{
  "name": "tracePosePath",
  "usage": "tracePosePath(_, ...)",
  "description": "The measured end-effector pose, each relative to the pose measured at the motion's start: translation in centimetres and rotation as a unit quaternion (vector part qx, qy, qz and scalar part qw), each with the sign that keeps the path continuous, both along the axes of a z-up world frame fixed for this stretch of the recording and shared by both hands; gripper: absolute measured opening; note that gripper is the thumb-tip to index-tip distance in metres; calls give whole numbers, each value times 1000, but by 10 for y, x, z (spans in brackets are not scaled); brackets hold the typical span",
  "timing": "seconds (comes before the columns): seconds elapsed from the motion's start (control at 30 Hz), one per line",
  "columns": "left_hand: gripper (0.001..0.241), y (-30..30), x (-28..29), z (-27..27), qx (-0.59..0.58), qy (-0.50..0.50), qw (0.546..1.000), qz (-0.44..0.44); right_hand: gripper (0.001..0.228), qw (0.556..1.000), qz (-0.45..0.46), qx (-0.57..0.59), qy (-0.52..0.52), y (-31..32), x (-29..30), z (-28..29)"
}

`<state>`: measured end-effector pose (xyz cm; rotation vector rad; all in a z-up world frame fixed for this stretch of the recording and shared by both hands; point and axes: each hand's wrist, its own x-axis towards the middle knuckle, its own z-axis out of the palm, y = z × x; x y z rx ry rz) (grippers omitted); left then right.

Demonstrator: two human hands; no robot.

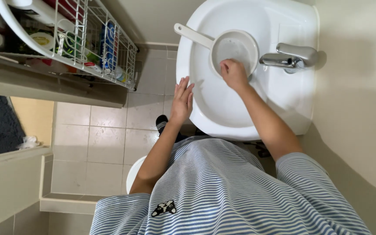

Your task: Rinsing and wiping a bathroom sink using water from a dipper.

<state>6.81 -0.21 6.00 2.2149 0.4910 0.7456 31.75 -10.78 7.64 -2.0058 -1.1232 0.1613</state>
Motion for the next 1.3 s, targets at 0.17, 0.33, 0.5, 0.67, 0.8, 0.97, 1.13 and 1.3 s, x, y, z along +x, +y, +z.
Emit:
tracePosePath(0.17, 35, -8, -18, 3, -2, -7, 999, 47, 14, 978, -61, -160, 120, 24, 72, -90)
tracePosePath(0.33, 25, -2, -45, 2, -90, -39, 991, 90, 11, 845, -107, -154, 500, 32, 96, -100)
tracePosePath(0.5, 19, 5, -61, -16, -133, -74, 968, 199, 20, 684, 72, -37, 725, 43, 61, -10)
tracePosePath(0.67, 21, 20, -57, -25, -266, -137, 926, 230, 18, 788, 225, -23, 573, 44, -65, 13)
tracePosePath(0.8, 22, 27, -59, -21, -305, -184, 906, 230, 15, 945, 319, 58, -35, 47, -115, 22)
tracePosePath(0.97, 21, 24, -61, -20, -278, -163, 918, 229, 40, 970, 219, -58, -93, 91, -88, -2)
tracePosePath(1.13, 20, 20, -64, -38, -280, -150, 921, 226, 79, 988, 143, -16, -53, 73, -127, -30)
tracePosePath(1.3, 21, 18, -55, -23, -268, -103, 931, 224, 77, 917, 153, -368, -5, -14, -185, 86)
